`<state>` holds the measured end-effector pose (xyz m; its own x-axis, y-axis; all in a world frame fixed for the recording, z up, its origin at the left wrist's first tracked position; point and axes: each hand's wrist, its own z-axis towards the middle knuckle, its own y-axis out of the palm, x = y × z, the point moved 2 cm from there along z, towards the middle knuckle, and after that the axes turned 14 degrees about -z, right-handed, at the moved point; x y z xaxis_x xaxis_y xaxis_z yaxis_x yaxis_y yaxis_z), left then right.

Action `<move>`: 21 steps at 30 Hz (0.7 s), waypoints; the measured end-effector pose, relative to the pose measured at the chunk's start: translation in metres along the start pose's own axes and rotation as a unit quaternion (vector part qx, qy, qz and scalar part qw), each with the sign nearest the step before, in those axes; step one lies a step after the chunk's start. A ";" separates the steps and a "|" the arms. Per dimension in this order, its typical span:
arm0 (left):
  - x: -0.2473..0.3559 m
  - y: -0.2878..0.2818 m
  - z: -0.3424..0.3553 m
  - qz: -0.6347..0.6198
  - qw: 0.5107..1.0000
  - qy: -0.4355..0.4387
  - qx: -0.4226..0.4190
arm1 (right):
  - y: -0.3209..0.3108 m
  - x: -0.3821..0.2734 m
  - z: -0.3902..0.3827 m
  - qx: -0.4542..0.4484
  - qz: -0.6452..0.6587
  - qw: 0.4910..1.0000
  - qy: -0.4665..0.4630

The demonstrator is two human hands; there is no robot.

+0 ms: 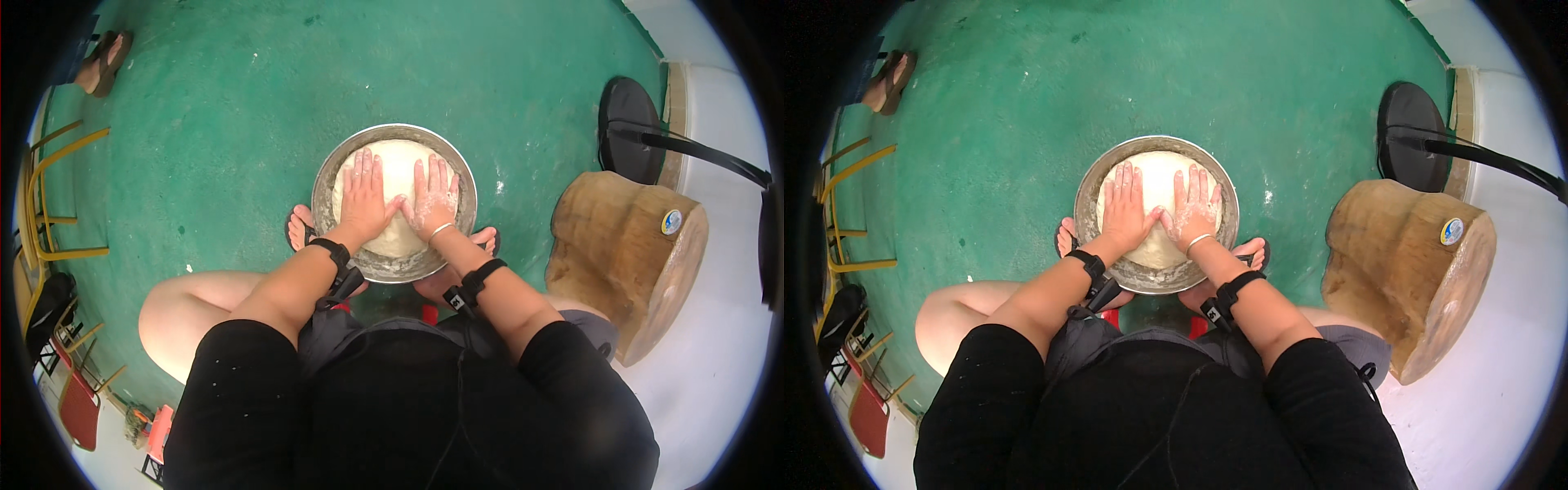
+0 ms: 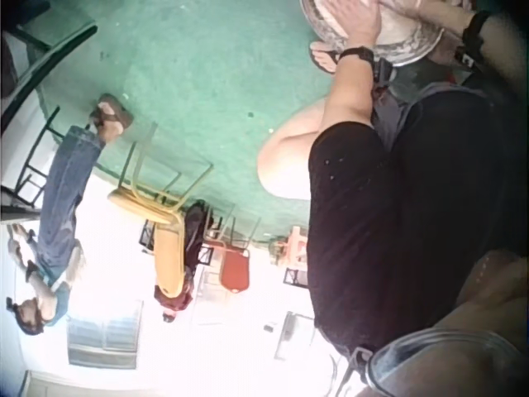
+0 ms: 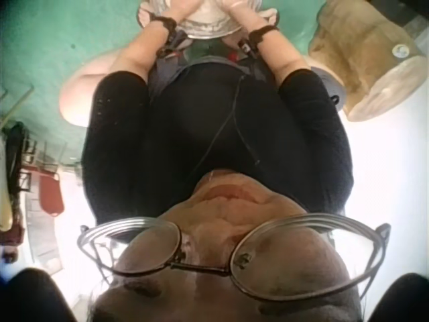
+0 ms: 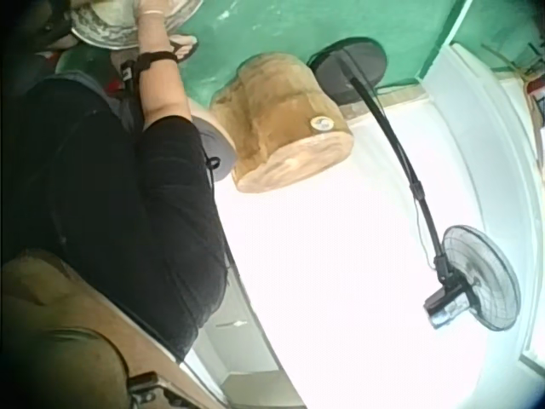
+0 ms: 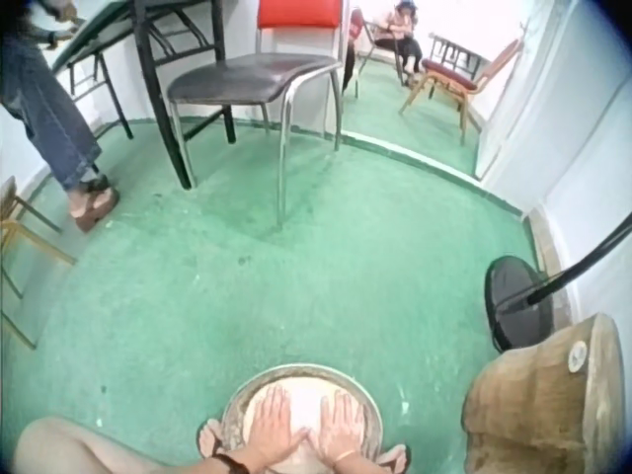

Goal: The person kneads dough in a bowl by hand, carries the bowl through a room, and places it on a table. After picking up a phone, they carry the bowl into a kitchen, set it down, and remove a lid and a steamer rack from a wok.

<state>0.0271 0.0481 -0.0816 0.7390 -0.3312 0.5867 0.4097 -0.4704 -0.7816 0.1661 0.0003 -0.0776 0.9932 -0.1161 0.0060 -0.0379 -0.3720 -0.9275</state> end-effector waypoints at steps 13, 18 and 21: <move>-0.004 0.001 0.001 -0.027 0.994 0.094 -0.052 | 0.007 -0.014 0.011 0.040 -0.043 0.993 -0.103; -0.010 0.011 -0.015 -0.027 0.996 -0.044 0.079 | 0.002 -0.011 -0.012 0.077 -0.019 0.994 -0.080; -0.018 0.002 -0.017 -0.052 0.996 -0.044 0.051 | -0.010 -0.018 -0.014 0.065 -0.016 0.993 -0.100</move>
<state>0.0057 0.0389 -0.0901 0.7316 -0.2095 0.6487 0.5355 -0.4122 -0.7371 0.1472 -0.0072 -0.0636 0.9962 0.0836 -0.0252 -0.0036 -0.2497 -0.9683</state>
